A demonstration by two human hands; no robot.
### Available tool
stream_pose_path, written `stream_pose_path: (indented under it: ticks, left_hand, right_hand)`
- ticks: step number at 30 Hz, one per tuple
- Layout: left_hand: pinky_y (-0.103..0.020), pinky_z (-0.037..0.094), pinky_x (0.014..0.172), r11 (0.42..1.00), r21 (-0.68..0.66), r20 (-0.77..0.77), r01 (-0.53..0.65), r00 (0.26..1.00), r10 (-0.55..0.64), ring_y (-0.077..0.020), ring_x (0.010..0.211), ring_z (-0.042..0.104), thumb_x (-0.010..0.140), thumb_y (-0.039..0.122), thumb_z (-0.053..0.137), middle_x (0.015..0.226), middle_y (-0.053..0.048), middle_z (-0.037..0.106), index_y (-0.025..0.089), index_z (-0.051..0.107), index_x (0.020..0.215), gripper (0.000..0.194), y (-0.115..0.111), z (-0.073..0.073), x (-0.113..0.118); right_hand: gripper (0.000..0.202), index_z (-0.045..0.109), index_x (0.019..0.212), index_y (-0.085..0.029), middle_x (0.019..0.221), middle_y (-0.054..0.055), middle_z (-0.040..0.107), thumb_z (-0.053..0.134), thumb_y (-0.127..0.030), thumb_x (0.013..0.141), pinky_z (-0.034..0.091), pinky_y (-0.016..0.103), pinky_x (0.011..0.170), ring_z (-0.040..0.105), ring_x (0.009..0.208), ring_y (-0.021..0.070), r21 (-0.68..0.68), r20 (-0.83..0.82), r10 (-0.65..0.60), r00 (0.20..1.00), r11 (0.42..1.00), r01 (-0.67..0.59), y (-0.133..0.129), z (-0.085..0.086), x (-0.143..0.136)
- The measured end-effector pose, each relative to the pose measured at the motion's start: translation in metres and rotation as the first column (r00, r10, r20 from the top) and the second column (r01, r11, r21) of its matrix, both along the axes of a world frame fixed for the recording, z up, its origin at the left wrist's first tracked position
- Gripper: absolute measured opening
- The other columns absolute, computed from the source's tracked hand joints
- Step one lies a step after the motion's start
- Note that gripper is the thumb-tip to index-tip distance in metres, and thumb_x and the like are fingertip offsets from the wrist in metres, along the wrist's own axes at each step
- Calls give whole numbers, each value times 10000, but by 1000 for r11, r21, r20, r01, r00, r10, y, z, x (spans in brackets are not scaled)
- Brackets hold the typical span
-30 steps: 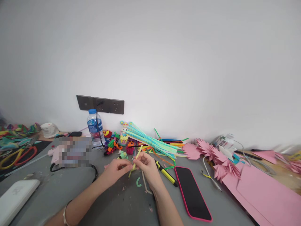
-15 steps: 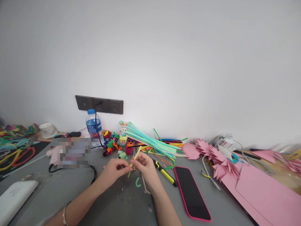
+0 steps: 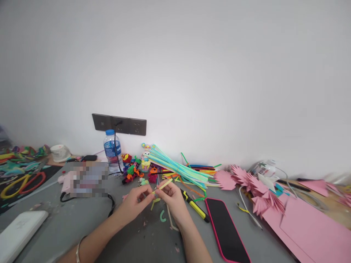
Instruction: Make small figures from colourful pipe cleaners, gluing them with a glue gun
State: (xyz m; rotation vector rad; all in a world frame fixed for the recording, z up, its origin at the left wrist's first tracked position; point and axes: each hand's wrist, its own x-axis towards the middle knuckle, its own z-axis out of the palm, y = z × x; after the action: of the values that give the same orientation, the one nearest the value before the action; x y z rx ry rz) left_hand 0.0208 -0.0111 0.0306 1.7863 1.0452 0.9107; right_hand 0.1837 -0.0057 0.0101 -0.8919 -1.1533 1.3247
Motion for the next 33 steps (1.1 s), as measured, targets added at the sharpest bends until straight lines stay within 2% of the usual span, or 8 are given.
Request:
stream_pose_path:
  ticks: [6,9,11,14,17,19,27,33]
  left_hand:
    - [-242,334,578,988,-100,212,120,972,-97,-128,601,460,863,406,510,615,17,500,184,484,616,333,5,-4,-4]
    - [-234,336,556,970,-168,306,178,944,-120,-111,570,455,846,481,556,628,15,530,175,512,643,370,7,-7,-4]
    - [-222,319,524,950,-267,395,164,917,-48,-94,535,435,802,530,612,615,25,527,170,531,669,392,8,-9,-3]
    - [-204,310,515,892,-420,543,166,834,100,-79,531,413,709,512,733,586,47,495,160,576,713,386,7,-11,1]
    - [-196,316,522,837,-492,647,241,745,166,-73,563,412,620,439,827,616,40,496,135,641,724,371,5,-11,5]
    - [-194,316,530,816,-514,674,265,713,193,-69,579,418,584,397,858,644,26,517,118,675,706,355,5,-11,6]
    - [-188,319,543,787,-557,703,266,656,276,-64,577,409,542,342,890,607,20,520,102,700,644,323,5,-11,7]
    - [-188,315,537,794,-541,704,276,665,249,-59,553,381,564,370,878,576,34,482,104,677,625,339,6,-10,7]
  right_hand:
    - [263,649,734,-180,642,2,631,789,-398,687,474,296,640,603,624,165,-30,13,149,989,988,-149,-5,6,-3]
    - [257,645,700,-178,617,-8,595,774,-399,699,437,269,579,562,579,146,22,69,95,993,995,-97,-4,5,-4]
    - [243,634,685,-183,617,-9,576,747,-394,728,405,257,543,525,560,137,124,122,-38,992,992,23,-4,3,-5]
    - [163,635,693,-195,648,2,571,687,-311,796,397,266,562,519,604,153,404,228,-308,924,893,198,-7,2,-7]
    - [110,628,728,-198,661,2,563,629,-189,838,401,269,582,518,618,155,633,306,-449,839,754,173,-11,3,-8]
    - [111,615,758,-196,675,1,560,602,-136,851,400,261,577,515,614,150,702,341,-476,811,702,117,-12,3,-8]
    - [116,604,830,-197,732,15,540,582,-87,861,412,257,594,530,667,158,731,447,-475,758,683,-2,-15,3,-4]
    - [120,589,868,-199,781,33,540,562,-82,879,433,265,643,539,733,168,734,495,-469,731,676,-64,-19,4,-3]
